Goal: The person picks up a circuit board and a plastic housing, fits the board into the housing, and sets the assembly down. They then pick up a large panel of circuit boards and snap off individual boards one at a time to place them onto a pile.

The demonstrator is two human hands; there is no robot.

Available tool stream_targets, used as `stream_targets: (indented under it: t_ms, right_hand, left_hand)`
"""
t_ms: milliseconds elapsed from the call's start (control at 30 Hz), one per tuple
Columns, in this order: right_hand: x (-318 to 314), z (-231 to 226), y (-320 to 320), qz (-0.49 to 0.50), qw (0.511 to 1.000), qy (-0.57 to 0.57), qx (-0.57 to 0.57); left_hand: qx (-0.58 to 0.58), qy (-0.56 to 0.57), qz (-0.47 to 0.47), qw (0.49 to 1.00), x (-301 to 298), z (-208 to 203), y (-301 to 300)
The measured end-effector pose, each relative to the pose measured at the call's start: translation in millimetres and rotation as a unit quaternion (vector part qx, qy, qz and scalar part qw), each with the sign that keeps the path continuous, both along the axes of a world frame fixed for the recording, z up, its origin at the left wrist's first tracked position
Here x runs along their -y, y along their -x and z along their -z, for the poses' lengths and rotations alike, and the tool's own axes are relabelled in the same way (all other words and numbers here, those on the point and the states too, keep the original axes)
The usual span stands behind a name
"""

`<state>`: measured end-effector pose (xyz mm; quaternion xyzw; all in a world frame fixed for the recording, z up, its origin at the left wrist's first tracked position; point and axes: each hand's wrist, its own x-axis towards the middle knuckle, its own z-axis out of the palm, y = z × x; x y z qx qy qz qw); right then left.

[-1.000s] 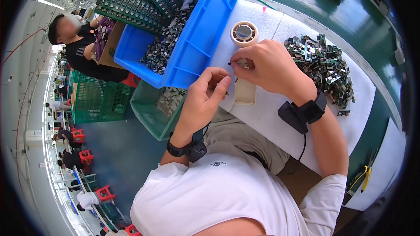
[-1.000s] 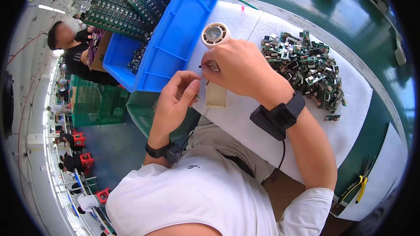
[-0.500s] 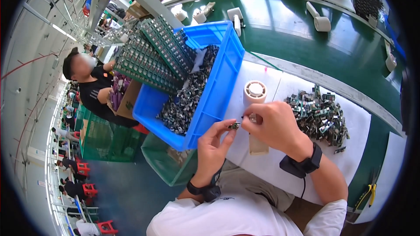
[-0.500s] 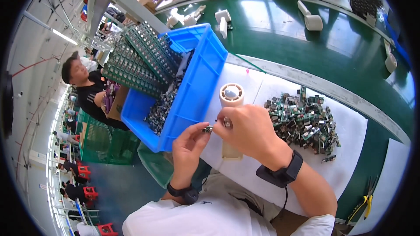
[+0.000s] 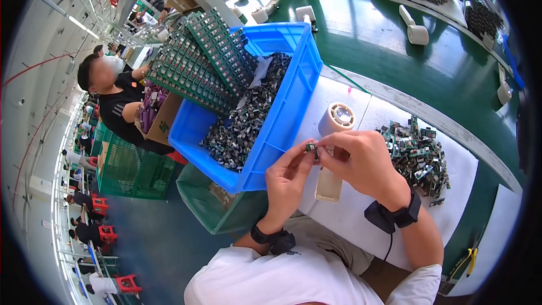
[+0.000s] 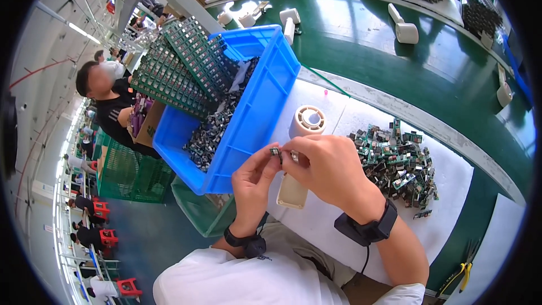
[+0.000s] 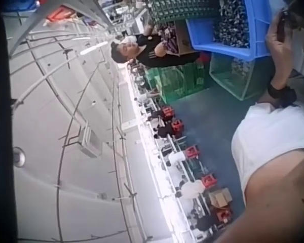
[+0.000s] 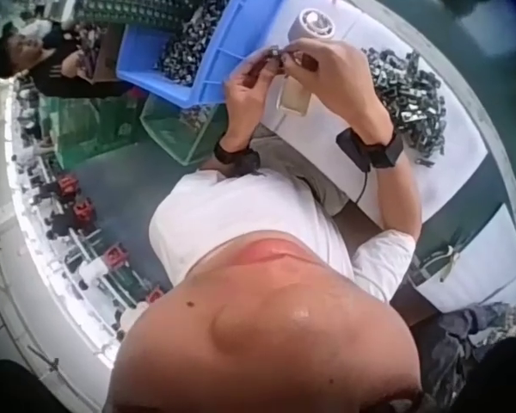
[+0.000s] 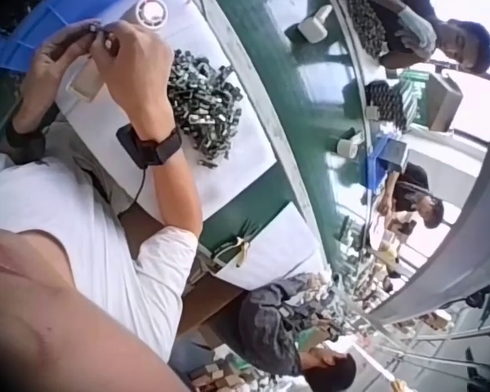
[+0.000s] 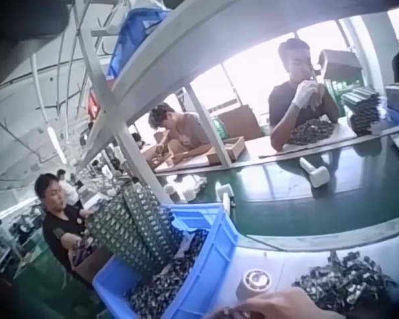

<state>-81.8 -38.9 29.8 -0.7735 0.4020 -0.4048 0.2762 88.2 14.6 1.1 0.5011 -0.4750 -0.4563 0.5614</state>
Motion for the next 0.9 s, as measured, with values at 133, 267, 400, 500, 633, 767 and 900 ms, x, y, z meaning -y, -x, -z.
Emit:
stream_targets:
  t_ms: [133,267,400,500,633,767,900]
  right_hand:
    - [2,-2,3,-0.011,1.0,0.003,-0.01]
    - [8,-9,10,-0.02,0.999,0.019,-0.021]
    - [7,-9,12,-0.027,0.999,0.019,-0.012]
    - [7,-8,10,-0.038,0.999,0.025,-0.014]
    - [8,-11,11,-0.049,0.998,0.03,-0.024]
    - [6,-16,11,-0.064,0.996,0.043,-0.049]
    - [5,-14,10,-0.064,0.995,0.05,-0.058]
  left_hand:
    - [-0.005,0.001,-0.007,1.0,5,0,0]
    - [-0.043,-0.006,-0.019,0.999,6,4,2]
    - [-0.061,0.001,-0.01,0.998,7,11,5]
    - [-0.057,0.009,0.0,0.998,6,12,4]
    - [-0.041,0.024,0.019,0.999,8,7,2]
    - [0.006,0.049,0.031,0.998,3,3,-2]
    - [0.04,0.068,0.036,0.996,5,10,-8]
